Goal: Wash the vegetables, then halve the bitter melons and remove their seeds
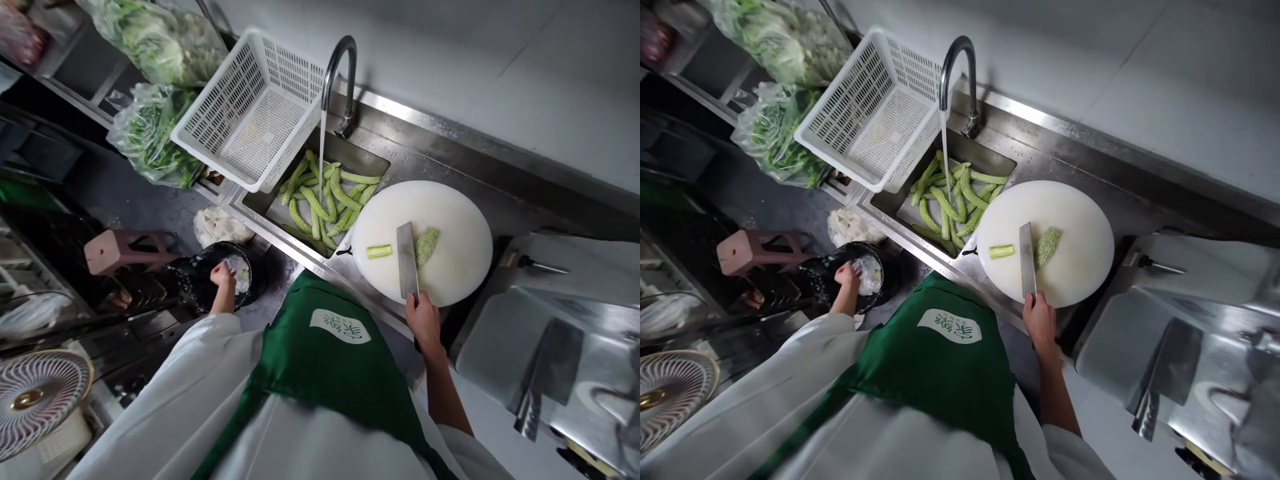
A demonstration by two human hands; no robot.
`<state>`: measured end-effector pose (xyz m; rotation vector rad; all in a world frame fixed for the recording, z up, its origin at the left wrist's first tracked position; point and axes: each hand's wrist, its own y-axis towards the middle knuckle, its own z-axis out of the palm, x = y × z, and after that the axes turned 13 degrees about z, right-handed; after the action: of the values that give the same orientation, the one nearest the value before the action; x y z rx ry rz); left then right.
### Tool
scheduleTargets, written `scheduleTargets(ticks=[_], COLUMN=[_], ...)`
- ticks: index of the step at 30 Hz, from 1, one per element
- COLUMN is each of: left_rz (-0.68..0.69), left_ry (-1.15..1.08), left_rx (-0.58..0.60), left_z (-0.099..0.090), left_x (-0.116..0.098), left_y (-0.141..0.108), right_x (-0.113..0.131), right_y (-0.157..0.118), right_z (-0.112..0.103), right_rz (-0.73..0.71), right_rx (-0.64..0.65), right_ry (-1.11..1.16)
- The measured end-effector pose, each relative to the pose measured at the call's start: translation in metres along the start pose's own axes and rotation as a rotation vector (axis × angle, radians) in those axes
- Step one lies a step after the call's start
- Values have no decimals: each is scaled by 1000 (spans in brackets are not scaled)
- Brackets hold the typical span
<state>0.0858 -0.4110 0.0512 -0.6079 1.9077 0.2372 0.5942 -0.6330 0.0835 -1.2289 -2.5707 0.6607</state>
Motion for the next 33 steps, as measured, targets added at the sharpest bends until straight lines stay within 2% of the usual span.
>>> scheduleTargets(ticks=[2, 3, 5, 7, 9, 12, 14, 17, 25, 29, 33], left_rz=[55, 158, 431, 703, 946, 1115, 1135, 1135, 1046, 1014, 1038], left_ry=[38, 88, 109, 117, 175, 264, 269, 200, 187, 163, 122], left_rx=[51, 149, 539, 902, 1136, 1313, 1386, 1448, 1424, 1438, 1450], left_z=[57, 88, 151, 204, 245, 285, 300, 311, 314, 316, 319], left_x=[-4, -9, -25, -43, -58, -67, -66, -63, -68, -68, -68], left_y=[-13, -27, -67, -114, -152, -175, -171, -160, -164, -163, -160], right_x=[5, 8, 13, 17, 19, 17, 15, 13, 19, 21, 30], right_y=[-4, -5, -5, -4, -2, 0, -1, -8, -26, -23, -13], right_z=[-2, -3, -6, -8, -10, -12, -13, -15, -20, -19, -17], right_rz=[15, 20, 30, 44, 59, 96, 103, 90, 20, 26, 24], right_rx=[11, 13, 5, -11, -9, 35, 63, 59, 76, 126, 158], right_ry=[-18, -22, -26, -30, -40, -49, -39, -29, -46, -48, -46])
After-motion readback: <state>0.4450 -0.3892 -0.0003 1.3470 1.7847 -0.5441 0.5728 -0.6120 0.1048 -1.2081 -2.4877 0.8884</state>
